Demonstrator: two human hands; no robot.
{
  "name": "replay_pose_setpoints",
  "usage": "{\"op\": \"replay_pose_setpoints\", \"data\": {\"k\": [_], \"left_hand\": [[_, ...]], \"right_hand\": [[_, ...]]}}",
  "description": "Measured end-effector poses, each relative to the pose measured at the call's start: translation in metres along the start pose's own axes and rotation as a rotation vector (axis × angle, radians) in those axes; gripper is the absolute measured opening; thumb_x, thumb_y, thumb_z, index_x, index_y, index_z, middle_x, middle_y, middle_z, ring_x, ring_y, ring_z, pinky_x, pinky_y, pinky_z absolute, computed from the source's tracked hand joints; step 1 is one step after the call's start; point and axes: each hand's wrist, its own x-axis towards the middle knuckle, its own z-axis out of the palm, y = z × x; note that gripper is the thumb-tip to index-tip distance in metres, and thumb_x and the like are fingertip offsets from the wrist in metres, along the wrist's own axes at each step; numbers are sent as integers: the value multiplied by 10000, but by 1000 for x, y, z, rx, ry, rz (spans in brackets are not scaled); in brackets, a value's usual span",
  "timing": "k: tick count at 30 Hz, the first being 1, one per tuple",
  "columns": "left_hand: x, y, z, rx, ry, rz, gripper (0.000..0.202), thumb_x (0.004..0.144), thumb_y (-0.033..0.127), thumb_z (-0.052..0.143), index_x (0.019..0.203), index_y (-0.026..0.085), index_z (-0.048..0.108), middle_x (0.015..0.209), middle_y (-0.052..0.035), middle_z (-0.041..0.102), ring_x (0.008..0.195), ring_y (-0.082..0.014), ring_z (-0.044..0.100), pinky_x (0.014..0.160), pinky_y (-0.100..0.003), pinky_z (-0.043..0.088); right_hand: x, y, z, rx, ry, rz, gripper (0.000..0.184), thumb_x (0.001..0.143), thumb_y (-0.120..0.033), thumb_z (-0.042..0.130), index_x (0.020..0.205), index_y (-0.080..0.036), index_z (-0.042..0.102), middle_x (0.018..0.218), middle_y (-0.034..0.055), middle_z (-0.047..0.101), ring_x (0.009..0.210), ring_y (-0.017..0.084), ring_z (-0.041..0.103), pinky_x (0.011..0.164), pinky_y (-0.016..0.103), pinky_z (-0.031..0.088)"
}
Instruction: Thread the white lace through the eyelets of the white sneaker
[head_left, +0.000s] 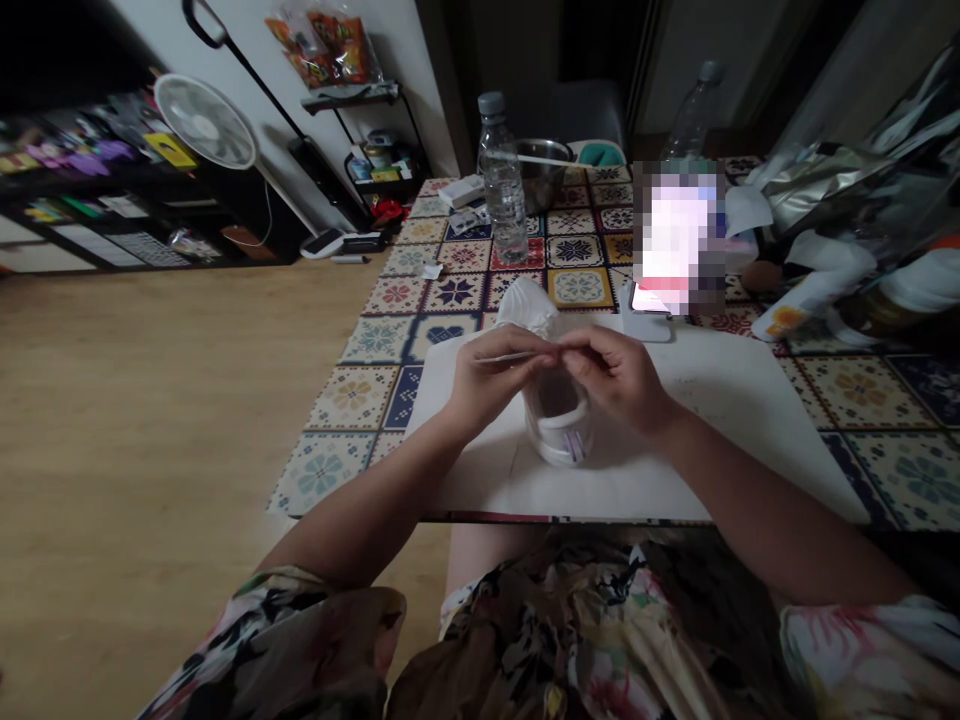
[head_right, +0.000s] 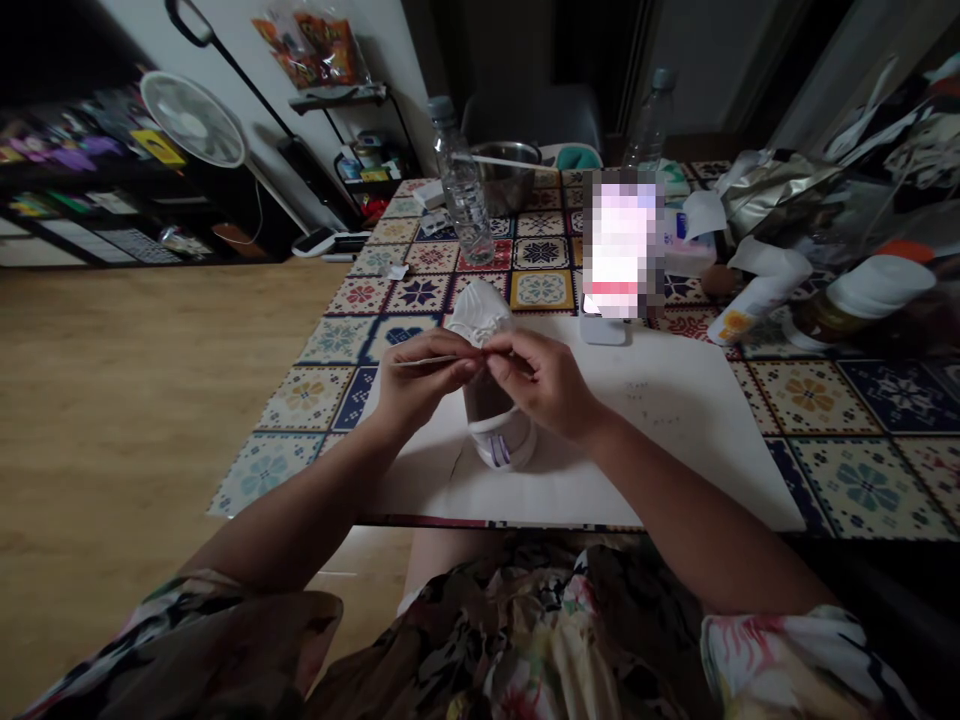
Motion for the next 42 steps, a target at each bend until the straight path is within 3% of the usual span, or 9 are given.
{"op": "replay_pose_setpoints", "data": {"k": [4,9,16,21,25,28,30,34,42], "left_hand": [[1,-2,-2,-6,37,25,246,729,427,821,726,190,752,734,-40,713,712,-130,646,689,-261,514],[0,-3,4,-203,38,-208,314,667,445,855,724,161,733,654,-9,684,551,-80,572,547,-209,460],[2,-6,5,-291,48,-411,389,531,455,913,717,151,755,508,18,609,432,-61,465,416,-196,322],[8,-7,3,-382,45,-493,357,554,406,907,669,136,703,471,33,570,395,-47,415,398,-190,273],[19,-9,-2,-557,196,-476,309,703,325,844,655,150,594,680,-1,686,588,-77,617,547,-182,468],[28,-9,-10,-744,316,-491,261,899,282,666,702,170,538,648,33,630,646,-65,640,685,-182,533],[32,-8,-18,-820,333,-528,287,967,257,563,698,177,503,514,77,474,478,-36,520,576,-145,490],[36,-7,-38,-712,152,-654,395,960,233,550,606,182,384,431,104,248,326,-28,228,347,-144,217],[31,-17,-52,-192,-298,-759,214,807,204,701,707,168,515,461,99,318,372,-24,244,394,-157,148]], "right_hand": [[3,1,0,-36,-41,-113,119,790,-89,601,838,-191,640,843,15,633,783,141,592,677,261,462],[1,5,2,-54,35,-63,118,799,-118,661,845,-209,600,793,-14,604,712,120,569,635,245,450],[-1,4,1,-122,26,-297,132,927,-168,572,933,-253,672,840,14,655,768,138,609,690,284,482],[4,11,0,117,79,-127,55,869,-302,700,837,-262,683,925,17,646,909,161,620,820,327,502],[14,9,-10,418,192,80,256,799,-483,745,772,-259,625,990,17,649,987,190,608,893,376,495],[21,5,-23,594,230,137,291,807,-518,719,766,-271,571,754,-17,574,827,168,597,814,356,501],[23,4,-33,651,201,171,295,823,-525,699,765,-279,547,586,-52,418,616,140,502,677,317,484],[27,10,-55,683,104,237,324,803,-513,734,749,-269,527,506,-89,232,437,97,240,451,253,291],[27,15,-68,589,-518,622,311,780,-415,798,816,-195,581,533,-106,369,432,38,241,430,221,156]]}}
